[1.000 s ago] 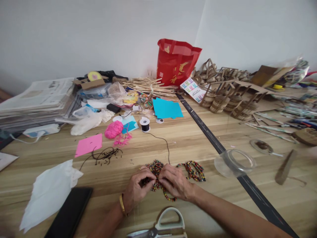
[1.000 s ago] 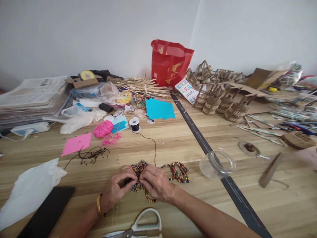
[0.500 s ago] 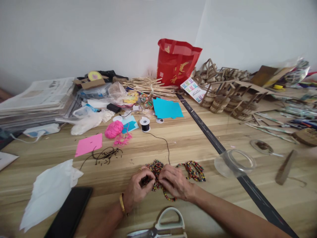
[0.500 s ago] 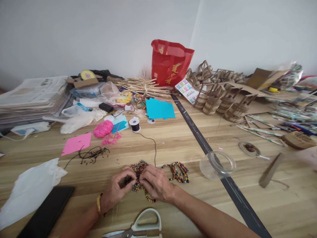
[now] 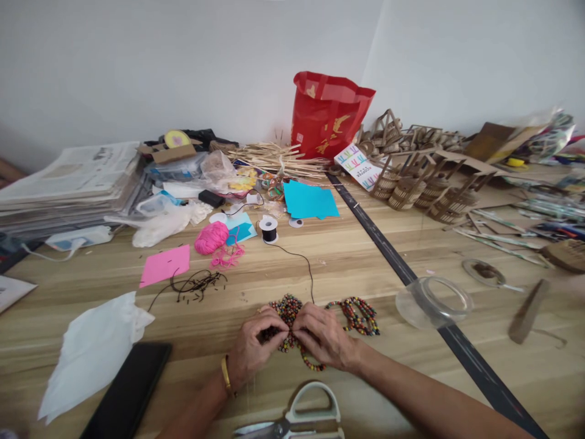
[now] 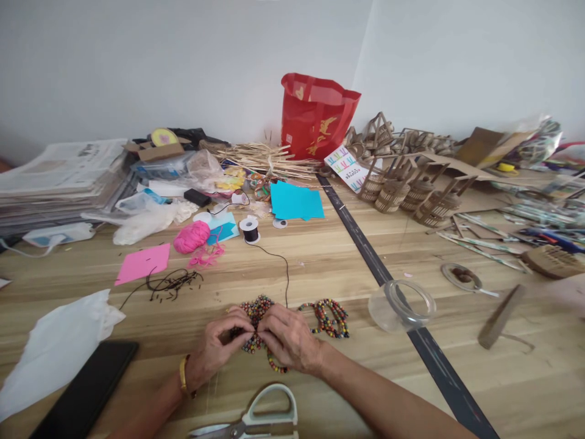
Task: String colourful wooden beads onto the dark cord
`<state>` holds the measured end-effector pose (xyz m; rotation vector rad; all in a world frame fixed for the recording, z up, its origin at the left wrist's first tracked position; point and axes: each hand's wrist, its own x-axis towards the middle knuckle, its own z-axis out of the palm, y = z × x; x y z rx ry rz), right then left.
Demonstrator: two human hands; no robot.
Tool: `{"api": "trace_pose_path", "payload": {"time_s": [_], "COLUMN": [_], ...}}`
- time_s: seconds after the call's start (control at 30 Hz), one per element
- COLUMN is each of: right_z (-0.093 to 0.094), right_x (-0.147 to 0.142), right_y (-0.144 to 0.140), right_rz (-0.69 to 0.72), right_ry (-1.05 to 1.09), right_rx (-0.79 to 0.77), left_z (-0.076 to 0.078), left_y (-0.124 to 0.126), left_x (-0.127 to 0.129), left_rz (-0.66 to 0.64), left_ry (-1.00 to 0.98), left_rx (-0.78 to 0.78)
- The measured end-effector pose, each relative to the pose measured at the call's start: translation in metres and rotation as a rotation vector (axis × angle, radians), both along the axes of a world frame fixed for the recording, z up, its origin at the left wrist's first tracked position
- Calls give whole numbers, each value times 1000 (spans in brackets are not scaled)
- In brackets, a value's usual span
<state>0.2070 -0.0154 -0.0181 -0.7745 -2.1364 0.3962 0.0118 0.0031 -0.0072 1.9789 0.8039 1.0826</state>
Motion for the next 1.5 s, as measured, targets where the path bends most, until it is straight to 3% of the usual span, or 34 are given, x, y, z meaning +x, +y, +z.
{"api": "trace_pose_path", "payload": {"time_s": [1.0, 1.5], "right_z": [1, -1], "right_x": [0, 2], "right_y": [0, 1], "right_rz": [-8, -31], "right_ry": [-16, 28], "right_rx": [25, -51], "left_z": [4, 0], "left_y": [-2, 1], "left_x": [0, -2], "left_rz": [-6, 51], "left_ry": [98, 8], "left_rx": [-7, -37]}}
